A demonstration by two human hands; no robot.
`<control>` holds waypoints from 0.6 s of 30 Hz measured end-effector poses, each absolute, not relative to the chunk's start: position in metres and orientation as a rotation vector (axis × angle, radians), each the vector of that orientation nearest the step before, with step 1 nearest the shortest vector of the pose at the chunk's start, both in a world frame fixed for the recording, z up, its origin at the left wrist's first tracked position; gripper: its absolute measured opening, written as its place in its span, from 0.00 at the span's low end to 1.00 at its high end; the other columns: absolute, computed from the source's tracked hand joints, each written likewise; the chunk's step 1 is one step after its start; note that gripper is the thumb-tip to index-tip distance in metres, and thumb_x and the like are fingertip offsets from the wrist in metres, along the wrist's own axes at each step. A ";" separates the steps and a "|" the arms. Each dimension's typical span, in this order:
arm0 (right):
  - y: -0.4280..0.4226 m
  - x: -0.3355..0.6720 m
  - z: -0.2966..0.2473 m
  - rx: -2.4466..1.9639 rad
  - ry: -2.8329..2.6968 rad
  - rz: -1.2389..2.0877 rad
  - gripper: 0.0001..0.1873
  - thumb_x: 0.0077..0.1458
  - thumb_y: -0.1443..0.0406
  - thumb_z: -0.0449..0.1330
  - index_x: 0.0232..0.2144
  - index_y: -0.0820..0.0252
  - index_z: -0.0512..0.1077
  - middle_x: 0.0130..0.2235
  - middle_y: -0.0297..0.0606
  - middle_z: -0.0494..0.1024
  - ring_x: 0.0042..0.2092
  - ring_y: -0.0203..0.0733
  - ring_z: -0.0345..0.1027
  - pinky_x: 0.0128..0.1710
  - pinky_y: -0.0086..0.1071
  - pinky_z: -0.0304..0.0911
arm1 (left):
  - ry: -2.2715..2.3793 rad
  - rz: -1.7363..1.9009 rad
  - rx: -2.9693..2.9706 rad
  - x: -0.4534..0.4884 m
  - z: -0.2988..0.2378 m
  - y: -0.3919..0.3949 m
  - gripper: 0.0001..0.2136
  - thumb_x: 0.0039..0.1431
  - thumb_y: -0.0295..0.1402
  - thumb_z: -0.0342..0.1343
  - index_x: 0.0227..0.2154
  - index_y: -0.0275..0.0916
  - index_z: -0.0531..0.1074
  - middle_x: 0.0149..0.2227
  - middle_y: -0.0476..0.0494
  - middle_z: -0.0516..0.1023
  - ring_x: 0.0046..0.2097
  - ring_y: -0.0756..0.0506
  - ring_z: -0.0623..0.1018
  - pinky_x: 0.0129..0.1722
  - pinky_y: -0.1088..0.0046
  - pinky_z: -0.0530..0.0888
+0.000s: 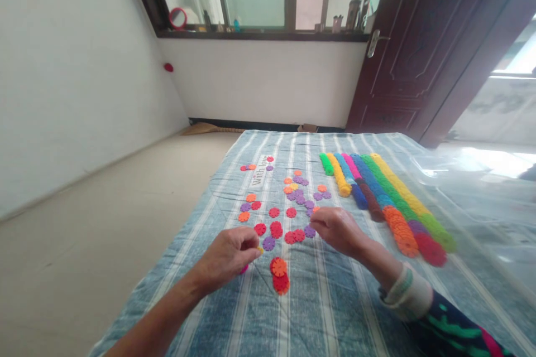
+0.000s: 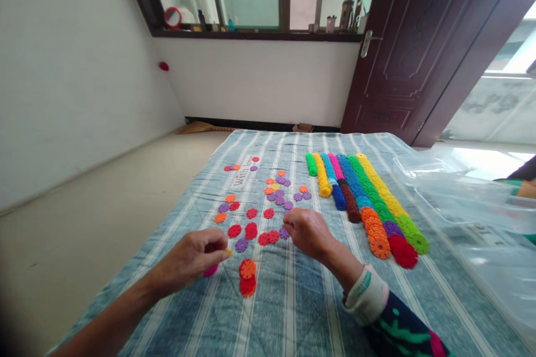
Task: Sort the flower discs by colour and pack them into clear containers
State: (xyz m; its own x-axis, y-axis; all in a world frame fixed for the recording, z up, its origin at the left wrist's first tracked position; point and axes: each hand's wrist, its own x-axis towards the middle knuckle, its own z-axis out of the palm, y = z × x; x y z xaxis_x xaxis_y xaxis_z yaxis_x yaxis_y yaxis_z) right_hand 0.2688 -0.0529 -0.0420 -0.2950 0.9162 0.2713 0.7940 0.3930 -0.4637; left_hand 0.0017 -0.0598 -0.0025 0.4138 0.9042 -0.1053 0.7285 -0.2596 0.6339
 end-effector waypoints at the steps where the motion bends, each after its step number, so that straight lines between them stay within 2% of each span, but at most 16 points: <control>1: -0.045 0.270 -0.041 -1.492 -2.128 0.308 0.13 0.55 0.69 0.55 0.20 0.60 0.70 0.25 0.35 0.73 0.29 0.35 0.63 0.30 0.28 0.51 | 1.358 0.416 2.056 0.007 0.000 -0.049 0.07 0.48 0.34 0.51 0.19 0.39 0.66 0.22 0.53 0.66 0.26 0.50 0.66 0.30 0.75 0.63; 6: -0.013 0.272 -0.038 -1.572 -1.936 0.358 0.11 0.54 0.66 0.56 0.21 0.60 0.74 0.22 0.34 0.72 0.28 0.35 0.64 0.30 0.28 0.52 | 1.302 0.591 2.126 0.052 0.001 0.025 0.06 0.47 0.32 0.53 0.22 0.37 0.73 0.21 0.52 0.69 0.25 0.51 0.67 0.27 0.77 0.64; 10: -0.007 0.276 -0.043 -1.556 -1.844 0.397 0.11 0.52 0.65 0.57 0.22 0.60 0.76 0.21 0.32 0.70 0.26 0.35 0.63 0.29 0.28 0.53 | 1.444 0.443 2.289 0.098 -0.008 0.081 0.06 0.43 0.25 0.54 0.21 0.36 0.76 0.22 0.50 0.74 0.29 0.50 0.72 0.28 0.77 0.64; 15: -0.007 0.291 -0.050 -1.560 -1.754 0.424 0.13 0.53 0.62 0.56 0.22 0.61 0.77 0.19 0.31 0.67 0.24 0.34 0.59 0.26 0.28 0.52 | 1.529 0.304 2.301 0.128 -0.021 0.114 0.05 0.34 0.20 0.56 0.14 0.36 0.73 0.14 0.50 0.67 0.27 0.47 0.72 0.26 0.76 0.63; 18: -0.003 0.296 -0.053 -1.574 -1.753 0.444 0.13 0.53 0.62 0.57 0.22 0.61 0.77 0.19 0.31 0.68 0.25 0.34 0.59 0.27 0.28 0.52 | 1.544 0.208 2.297 0.130 -0.024 0.120 0.05 0.32 0.20 0.58 0.13 0.36 0.71 0.12 0.51 0.64 0.25 0.47 0.72 0.25 0.75 0.63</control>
